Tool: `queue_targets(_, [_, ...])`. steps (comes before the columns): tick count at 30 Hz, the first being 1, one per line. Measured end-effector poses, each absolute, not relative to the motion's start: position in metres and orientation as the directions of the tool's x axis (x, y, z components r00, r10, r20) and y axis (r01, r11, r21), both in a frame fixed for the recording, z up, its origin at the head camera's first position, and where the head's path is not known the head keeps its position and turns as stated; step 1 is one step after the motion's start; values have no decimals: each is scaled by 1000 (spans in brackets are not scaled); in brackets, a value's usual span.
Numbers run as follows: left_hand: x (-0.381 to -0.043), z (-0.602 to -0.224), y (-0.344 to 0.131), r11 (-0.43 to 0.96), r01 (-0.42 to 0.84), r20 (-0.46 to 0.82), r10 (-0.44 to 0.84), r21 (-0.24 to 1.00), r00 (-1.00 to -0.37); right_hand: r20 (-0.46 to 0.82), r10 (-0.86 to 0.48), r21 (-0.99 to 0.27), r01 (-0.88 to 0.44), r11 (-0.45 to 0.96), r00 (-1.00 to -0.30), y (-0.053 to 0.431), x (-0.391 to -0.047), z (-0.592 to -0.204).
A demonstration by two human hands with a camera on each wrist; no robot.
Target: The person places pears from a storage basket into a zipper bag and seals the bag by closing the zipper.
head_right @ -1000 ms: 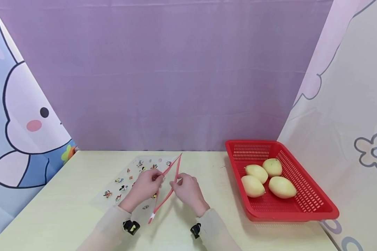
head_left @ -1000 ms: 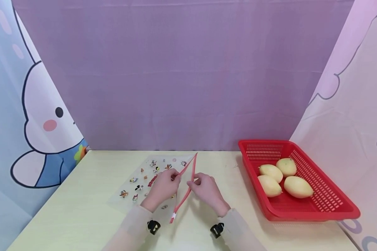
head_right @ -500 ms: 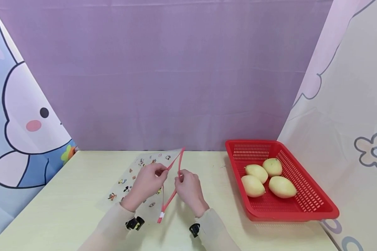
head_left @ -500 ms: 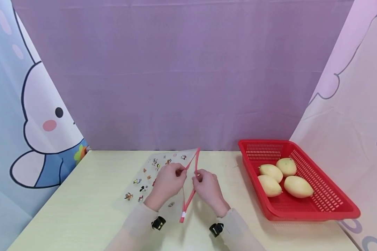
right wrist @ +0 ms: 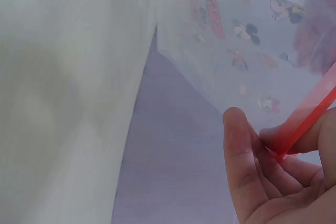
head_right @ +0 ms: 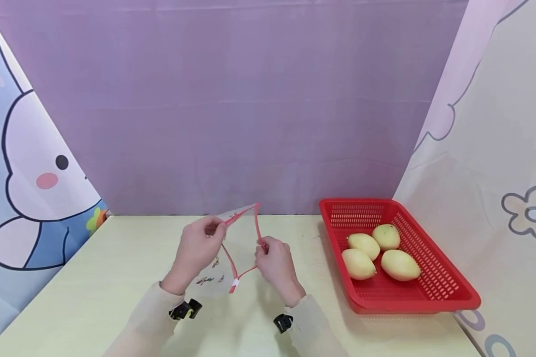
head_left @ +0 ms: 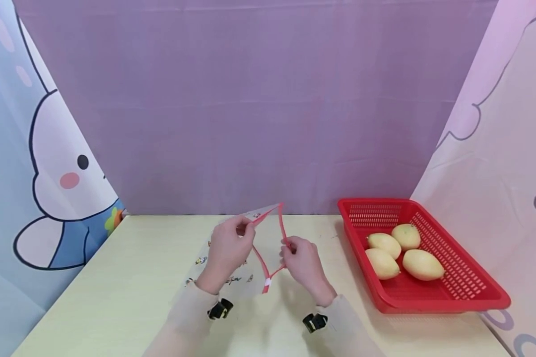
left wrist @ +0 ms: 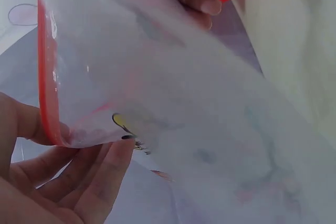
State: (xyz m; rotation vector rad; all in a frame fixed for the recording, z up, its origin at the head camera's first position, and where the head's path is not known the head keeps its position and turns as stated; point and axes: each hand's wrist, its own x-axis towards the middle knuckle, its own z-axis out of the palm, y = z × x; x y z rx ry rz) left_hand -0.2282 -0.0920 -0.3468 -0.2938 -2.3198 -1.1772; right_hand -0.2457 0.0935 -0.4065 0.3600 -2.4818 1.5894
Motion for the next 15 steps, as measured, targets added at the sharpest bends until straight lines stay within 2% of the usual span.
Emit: queue_targets(15, [-223,-327,-118,480,438,560,-142,760,-817,340,-10,-874,-319,367,-940,120,-243,-378])
